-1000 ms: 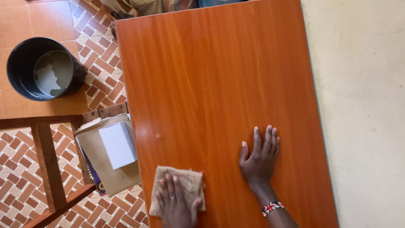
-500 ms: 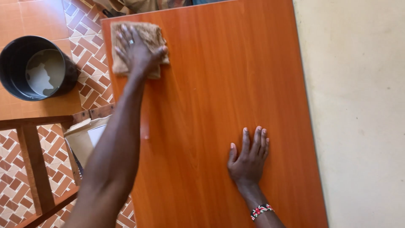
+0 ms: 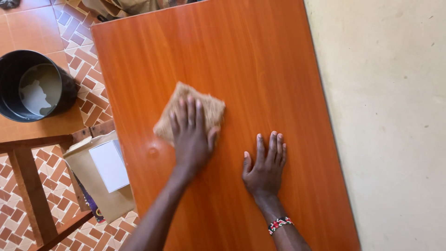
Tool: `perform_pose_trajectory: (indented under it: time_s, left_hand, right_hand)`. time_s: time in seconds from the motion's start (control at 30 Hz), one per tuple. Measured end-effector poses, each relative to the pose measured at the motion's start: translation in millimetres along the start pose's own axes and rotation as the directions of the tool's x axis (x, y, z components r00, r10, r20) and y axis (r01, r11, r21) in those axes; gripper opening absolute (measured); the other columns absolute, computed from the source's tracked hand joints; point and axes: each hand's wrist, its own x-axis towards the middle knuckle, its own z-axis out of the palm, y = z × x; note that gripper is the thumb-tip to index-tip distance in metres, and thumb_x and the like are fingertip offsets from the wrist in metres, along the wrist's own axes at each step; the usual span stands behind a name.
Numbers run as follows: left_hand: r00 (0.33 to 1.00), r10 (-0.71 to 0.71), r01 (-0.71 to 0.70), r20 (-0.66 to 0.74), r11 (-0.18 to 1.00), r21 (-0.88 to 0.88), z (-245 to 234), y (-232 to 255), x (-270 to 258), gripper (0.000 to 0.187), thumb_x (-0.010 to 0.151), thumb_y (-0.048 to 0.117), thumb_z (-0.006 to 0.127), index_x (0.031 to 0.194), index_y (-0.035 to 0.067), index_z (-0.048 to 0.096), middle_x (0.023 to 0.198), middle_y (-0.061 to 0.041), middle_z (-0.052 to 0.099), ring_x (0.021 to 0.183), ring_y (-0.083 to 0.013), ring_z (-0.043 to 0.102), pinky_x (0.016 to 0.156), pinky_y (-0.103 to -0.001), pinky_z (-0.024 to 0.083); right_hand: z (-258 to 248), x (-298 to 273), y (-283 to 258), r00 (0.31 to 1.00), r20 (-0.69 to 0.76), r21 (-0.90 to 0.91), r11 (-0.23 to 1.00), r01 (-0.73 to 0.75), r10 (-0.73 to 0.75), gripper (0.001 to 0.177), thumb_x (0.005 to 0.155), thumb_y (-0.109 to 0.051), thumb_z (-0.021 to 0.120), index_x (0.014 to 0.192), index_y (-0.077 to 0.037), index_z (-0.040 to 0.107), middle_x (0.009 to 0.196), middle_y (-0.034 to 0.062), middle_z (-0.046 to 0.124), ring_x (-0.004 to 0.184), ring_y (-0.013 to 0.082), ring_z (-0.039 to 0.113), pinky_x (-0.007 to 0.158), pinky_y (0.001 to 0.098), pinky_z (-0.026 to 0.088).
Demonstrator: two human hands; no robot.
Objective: Wiping a brown wooden table surface with a small cloth.
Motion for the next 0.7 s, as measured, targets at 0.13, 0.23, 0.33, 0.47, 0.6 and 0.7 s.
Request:
perform_pose_trajectory:
  time_s: [0.13, 0.23, 0.33, 0.47, 0.6, 0.7]
  left_hand:
    - [0.996, -0.017, 0.024, 0.085, 0.996, -0.082, -11.1, 48.9, -157.4, 0.087, 0.095, 0.045, 0.062, 0.159, -0.003, 0.026, 0.169, -0.023, 0.016, 0.158, -0.0379, 0.008, 0.126, -0.056, 0.003]
    - [0.993, -0.094, 0.104, 0.076, 0.984, -0.143, -7.3, 27.9, -229.5, 0.101, 0.084, 0.055, 0.066, 0.156, -0.001, 0.024, 0.166, -0.021, 0.019, 0.156, -0.0374, 0.01, 0.123, -0.058, 0.005]
    - [0.971, -0.238, 0.237, -0.004, 0.971, -0.015, -14.4, -25.3, -205.8, 0.112, 0.077, 0.062, 0.065, 0.157, -0.003, 0.019, 0.166, -0.024, 0.015, 0.156, -0.0395, 0.008, 0.123, -0.061, 0.008]
    - [0.959, -0.277, 0.282, -0.064, 0.954, 0.097, -2.9, -87.8, -95.2, 0.106, 0.096, 0.064, 0.058, 0.165, -0.005, 0.017, 0.175, -0.023, 0.007, 0.163, -0.0383, 0.0, 0.131, -0.058, 0.004]
    - [0.913, -0.409, 0.408, 0.0, 0.91, 0.07, 4.3, -106.0, 46.1, 0.105, 0.103, 0.072, 0.041, 0.166, -0.006, 0.009, 0.176, -0.022, -0.002, 0.161, -0.0356, -0.009, 0.13, -0.056, -0.004]
    - [0.879, -0.476, 0.474, 0.019, 0.879, 0.057, 11.8, -102.5, 136.7, 0.103, 0.103, 0.072, 0.035, 0.167, -0.003, 0.005, 0.176, -0.021, -0.005, 0.161, -0.0353, -0.01, 0.13, -0.057, -0.007]
  right_hand:
    - [2.0, 0.0, 1.8, 1.0, -0.001, -0.011, 1.0, -0.009, 0.009, 0.062, 0.099, -0.033, 0.059, 0.149, 0.001, 0.046, 0.16, 0.0316, 0.032, 0.154, 0.0453, 0.025, 0.125, 0.0613, 0.022]
    - [2.8, 0.2, 1.9, 1.0, -0.011, -0.007, 1.0, 0.0, 0.0, 0.062, 0.1, -0.034, 0.058, 0.149, 0.001, 0.046, 0.16, 0.0319, 0.032, 0.154, 0.0453, 0.024, 0.125, 0.0615, 0.021]
    - [2.1, -1.9, 1.3, 1.0, -0.002, -0.004, 1.0, 0.002, -0.002, 0.062, 0.101, -0.033, 0.058, 0.15, 0.002, 0.045, 0.161, 0.032, 0.031, 0.154, 0.0454, 0.024, 0.125, 0.0616, 0.021]
    - [3.1, -0.4, 0.7, 1.0, -0.008, 0.009, 1.0, 0.004, -0.004, 0.062, 0.101, -0.033, 0.057, 0.15, 0.002, 0.044, 0.161, 0.0318, 0.031, 0.154, 0.0453, 0.023, 0.125, 0.0616, 0.021]
    - [0.5, -0.1, 2.1, 1.0, 0.001, 0.005, 1.0, 0.008, -0.008, 0.061, 0.101, -0.033, 0.057, 0.149, 0.002, 0.045, 0.16, 0.0321, 0.031, 0.154, 0.0451, 0.023, 0.125, 0.0615, 0.022]
    - [2.4, 0.0, -0.6, 1.0, 0.004, 0.011, 1.0, 0.0, 0.0, 0.061, 0.1, -0.033, 0.057, 0.149, 0.002, 0.046, 0.16, 0.032, 0.032, 0.154, 0.0451, 0.024, 0.124, 0.0612, 0.022]
